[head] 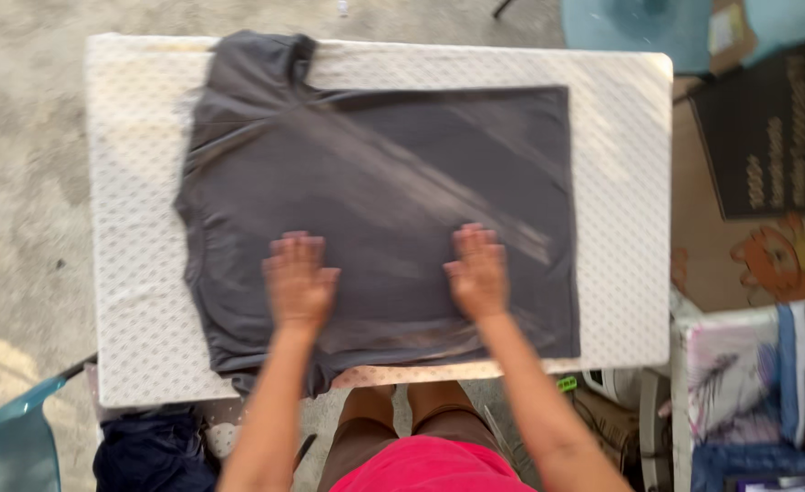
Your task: The person picks up a shirt, spreads it flat on a table, and folds the sleeves and body together by hand until it is a neat rectangle, then places it onto a stack of folded laundry.
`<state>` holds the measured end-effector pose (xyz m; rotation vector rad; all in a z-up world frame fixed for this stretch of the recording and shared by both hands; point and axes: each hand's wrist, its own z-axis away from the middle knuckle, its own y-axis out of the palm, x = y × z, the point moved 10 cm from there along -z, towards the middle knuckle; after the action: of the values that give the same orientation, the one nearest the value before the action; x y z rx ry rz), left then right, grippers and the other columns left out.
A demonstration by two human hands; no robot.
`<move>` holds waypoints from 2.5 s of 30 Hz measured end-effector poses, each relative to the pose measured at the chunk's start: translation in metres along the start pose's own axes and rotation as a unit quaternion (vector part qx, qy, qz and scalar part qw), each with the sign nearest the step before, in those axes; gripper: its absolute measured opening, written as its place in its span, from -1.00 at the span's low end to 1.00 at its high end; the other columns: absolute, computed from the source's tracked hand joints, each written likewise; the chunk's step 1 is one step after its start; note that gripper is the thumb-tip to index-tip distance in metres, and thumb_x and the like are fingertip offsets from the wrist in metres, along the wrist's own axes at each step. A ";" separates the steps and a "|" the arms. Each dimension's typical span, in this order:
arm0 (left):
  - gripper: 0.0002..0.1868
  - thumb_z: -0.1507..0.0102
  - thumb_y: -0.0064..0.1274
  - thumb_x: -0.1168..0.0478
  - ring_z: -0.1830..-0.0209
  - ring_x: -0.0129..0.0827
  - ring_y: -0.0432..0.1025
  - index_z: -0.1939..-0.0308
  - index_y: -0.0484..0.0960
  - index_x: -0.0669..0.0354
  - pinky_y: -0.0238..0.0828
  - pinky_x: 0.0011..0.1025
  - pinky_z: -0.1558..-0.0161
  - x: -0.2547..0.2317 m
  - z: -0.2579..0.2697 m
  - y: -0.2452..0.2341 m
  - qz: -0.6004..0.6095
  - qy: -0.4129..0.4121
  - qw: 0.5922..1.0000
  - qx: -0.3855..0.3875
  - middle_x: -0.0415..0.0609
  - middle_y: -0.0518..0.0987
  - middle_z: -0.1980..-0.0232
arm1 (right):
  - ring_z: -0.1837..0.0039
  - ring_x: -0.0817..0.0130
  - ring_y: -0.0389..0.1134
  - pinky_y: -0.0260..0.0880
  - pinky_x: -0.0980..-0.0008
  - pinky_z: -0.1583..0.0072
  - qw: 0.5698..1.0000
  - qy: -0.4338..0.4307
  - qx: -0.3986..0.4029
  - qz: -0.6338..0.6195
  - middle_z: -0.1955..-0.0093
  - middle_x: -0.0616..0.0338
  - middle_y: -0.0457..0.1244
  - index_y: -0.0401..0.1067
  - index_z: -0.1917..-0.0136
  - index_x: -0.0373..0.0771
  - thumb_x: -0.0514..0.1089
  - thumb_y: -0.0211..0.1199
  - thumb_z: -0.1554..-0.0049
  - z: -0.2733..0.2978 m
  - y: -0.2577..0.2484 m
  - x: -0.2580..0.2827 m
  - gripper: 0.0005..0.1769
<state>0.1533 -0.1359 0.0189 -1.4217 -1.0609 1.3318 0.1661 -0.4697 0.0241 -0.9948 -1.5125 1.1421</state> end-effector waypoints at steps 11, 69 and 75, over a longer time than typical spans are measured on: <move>-0.27 -0.35 -0.14 0.01 -0.67 0.30 -0.18 -0.59 0.23 0.19 -0.30 0.17 -0.57 -0.004 0.018 -0.038 -0.093 0.048 0.994 -0.027 0.36 0.00 -0.66 | -0.61 -0.03 0.07 0.16 0.10 -0.50 0.944 0.300 -0.095 -0.095 -0.61 -0.07 0.10 0.20 -0.56 -0.25 0.00 0.13 -0.31 0.151 -0.051 -0.215 -0.37; -0.54 -0.46 -0.14 -0.13 -0.54 -0.15 0.17 -0.04 0.65 0.14 -0.03 -0.16 -0.60 -0.106 0.137 -0.030 -0.083 0.279 0.893 0.344 0.03 0.40 -0.40 | 0.10 0.29 0.35 0.35 0.22 0.05 0.951 0.090 0.200 0.219 0.20 0.19 0.30 0.50 0.22 -0.12 -0.06 0.30 -0.04 0.150 -0.034 -0.077 -0.89; -0.32 -0.36 -0.07 -0.07 -0.61 -0.01 0.04 -0.45 0.33 0.28 -0.11 -0.01 -0.54 -0.208 0.098 0.007 0.099 0.341 0.933 0.060 0.13 0.21 -0.57 | -0.72 0.14 0.00 -0.06 0.13 -0.66 0.995 0.054 -0.064 -0.061 -0.69 0.06 0.07 0.19 -0.62 -0.16 -0.21 0.05 -0.29 0.083 -0.028 0.066 -0.37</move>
<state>0.0437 -0.3344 0.0583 -1.7437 -0.3758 0.8911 0.0698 -0.4291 0.0572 -1.0182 -1.5517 0.9014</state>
